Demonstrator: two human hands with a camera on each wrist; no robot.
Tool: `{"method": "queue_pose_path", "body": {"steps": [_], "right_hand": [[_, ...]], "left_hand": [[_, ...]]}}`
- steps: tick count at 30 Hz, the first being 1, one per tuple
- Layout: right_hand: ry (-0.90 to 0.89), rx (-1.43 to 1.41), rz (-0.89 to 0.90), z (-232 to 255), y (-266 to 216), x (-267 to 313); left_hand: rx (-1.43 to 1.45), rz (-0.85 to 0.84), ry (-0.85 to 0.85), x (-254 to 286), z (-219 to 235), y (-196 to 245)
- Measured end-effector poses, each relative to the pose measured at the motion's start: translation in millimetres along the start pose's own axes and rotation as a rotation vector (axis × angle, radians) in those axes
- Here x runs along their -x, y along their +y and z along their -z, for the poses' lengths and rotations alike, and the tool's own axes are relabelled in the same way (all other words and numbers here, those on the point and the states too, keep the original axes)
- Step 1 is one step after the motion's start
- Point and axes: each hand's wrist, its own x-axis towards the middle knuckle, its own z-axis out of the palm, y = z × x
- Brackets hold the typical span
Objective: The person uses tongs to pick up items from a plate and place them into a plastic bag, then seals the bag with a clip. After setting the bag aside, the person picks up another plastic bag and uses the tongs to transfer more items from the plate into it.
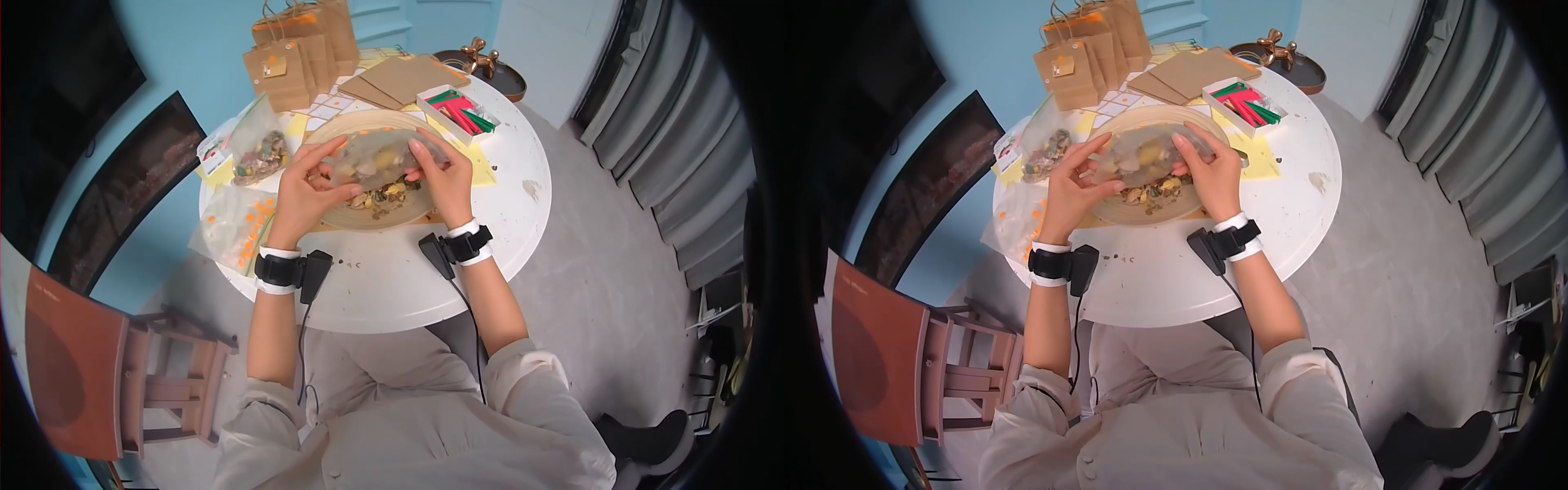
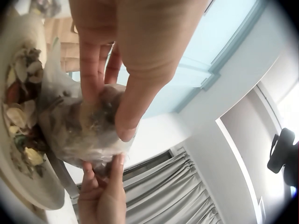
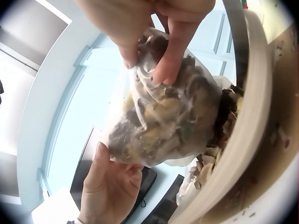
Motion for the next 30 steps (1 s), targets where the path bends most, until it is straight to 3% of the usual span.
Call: {"method": "queue_pose_path", "body": {"steps": [4,8,10,14,17,25,28,30], "right_hand": [[0.011,-0.069,0.031,-9,-9,-12],[-0.005,-0.195,0.054,-9,0,-16],[-0.013,-0.075,0.115,-6,7,-11],[-0.034,0.154,0.283,-6,23,-13],[-0.103,0.155,0.125,-5,18,-12],[-0.166,0.089,-0.013,-6,31,-20],[-0.162,0.055,0.010,-5,35,-25],[-0.138,0.036,0.042,-5,40,-34]], "left_hand": [[-0.027,-0.088,0.016,-10,3,9],[-0.054,-0.061,0.117,-33,2,13],[0.045,-0.037,0.221,-43,-2,24],[0.256,0.040,0.256,-59,-14,28],[0.401,0.069,0.310,-70,-18,36],[0.724,0.075,0.301,-81,-25,43],[0.702,0.061,0.249,-82,-16,30],[0.478,0.040,0.253,-74,-8,26]]}}
